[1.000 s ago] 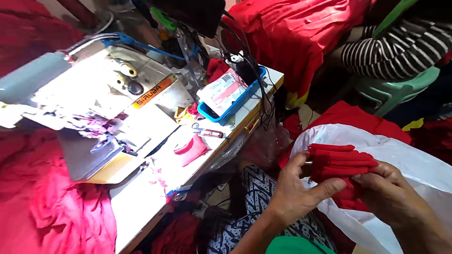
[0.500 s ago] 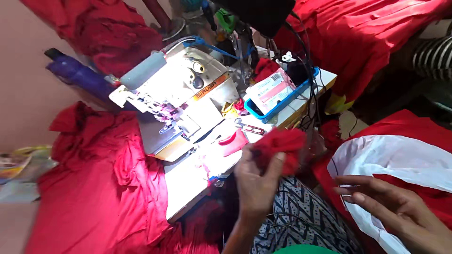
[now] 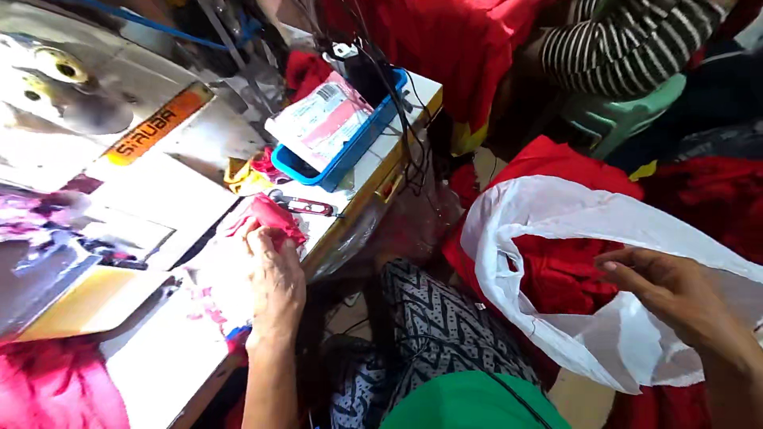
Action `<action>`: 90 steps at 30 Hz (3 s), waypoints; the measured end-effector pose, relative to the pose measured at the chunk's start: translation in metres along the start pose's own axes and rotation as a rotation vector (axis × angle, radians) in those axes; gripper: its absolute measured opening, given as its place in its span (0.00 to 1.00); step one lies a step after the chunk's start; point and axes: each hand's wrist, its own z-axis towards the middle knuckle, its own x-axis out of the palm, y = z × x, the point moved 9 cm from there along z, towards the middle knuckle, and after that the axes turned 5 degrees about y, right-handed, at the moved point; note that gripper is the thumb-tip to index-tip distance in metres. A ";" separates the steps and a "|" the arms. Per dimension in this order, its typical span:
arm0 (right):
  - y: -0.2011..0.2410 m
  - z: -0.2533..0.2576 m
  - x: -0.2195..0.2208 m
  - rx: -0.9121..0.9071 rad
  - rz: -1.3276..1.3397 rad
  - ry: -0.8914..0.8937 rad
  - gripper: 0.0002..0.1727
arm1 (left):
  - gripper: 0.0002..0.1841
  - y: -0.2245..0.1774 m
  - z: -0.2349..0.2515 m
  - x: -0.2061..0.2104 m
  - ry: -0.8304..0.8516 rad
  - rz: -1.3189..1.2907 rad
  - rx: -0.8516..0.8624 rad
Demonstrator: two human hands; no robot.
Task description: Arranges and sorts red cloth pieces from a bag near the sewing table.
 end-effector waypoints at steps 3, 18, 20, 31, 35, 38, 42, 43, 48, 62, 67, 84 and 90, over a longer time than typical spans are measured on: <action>-0.017 0.011 0.022 0.170 -0.104 0.138 0.13 | 0.18 -0.006 0.015 -0.002 0.007 0.059 -0.023; -0.061 0.015 0.090 -0.060 -0.793 0.245 0.53 | 0.17 -0.025 -0.021 -0.026 -0.199 -0.076 0.102; -0.062 0.016 0.093 -0.153 -0.813 0.173 0.59 | 0.16 -0.024 -0.026 -0.026 -0.194 -0.071 0.090; -0.040 0.023 0.058 -0.022 -0.512 0.160 0.24 | 0.11 -0.040 -0.036 -0.041 -0.206 -0.101 0.100; 0.004 0.009 0.020 -0.207 -0.355 -0.030 0.25 | 0.11 -0.070 -0.044 -0.043 -0.154 -0.190 0.190; 0.044 -0.004 0.005 -0.250 -0.190 -0.052 0.33 | 0.12 -0.107 -0.053 -0.027 -0.031 -0.365 0.282; 0.113 -0.020 0.032 -0.389 0.216 0.199 0.25 | 0.20 -0.176 -0.072 -0.001 0.207 -0.645 0.409; 0.132 -0.023 0.046 -0.443 0.257 0.291 0.23 | 0.24 -0.190 -0.076 0.003 0.264 -0.710 0.443; 0.196 -0.033 0.115 -0.588 0.464 0.638 0.19 | 0.27 -0.194 -0.073 -0.006 0.287 -0.932 0.404; 0.138 -0.007 0.103 -0.330 0.478 0.553 0.18 | 0.23 0.019 0.065 -0.049 0.009 -0.398 0.029; 0.097 -0.006 0.064 -0.235 0.462 0.338 0.15 | 0.27 0.037 0.068 -0.014 -0.014 -0.053 -0.167; 0.045 -0.005 0.063 -0.055 0.360 0.278 0.13 | 0.30 -0.001 0.025 -0.007 -0.163 0.118 -0.020; 0.039 -0.003 0.061 -0.034 0.349 0.267 0.13 | 0.30 -0.002 0.034 -0.002 -0.098 0.193 -0.088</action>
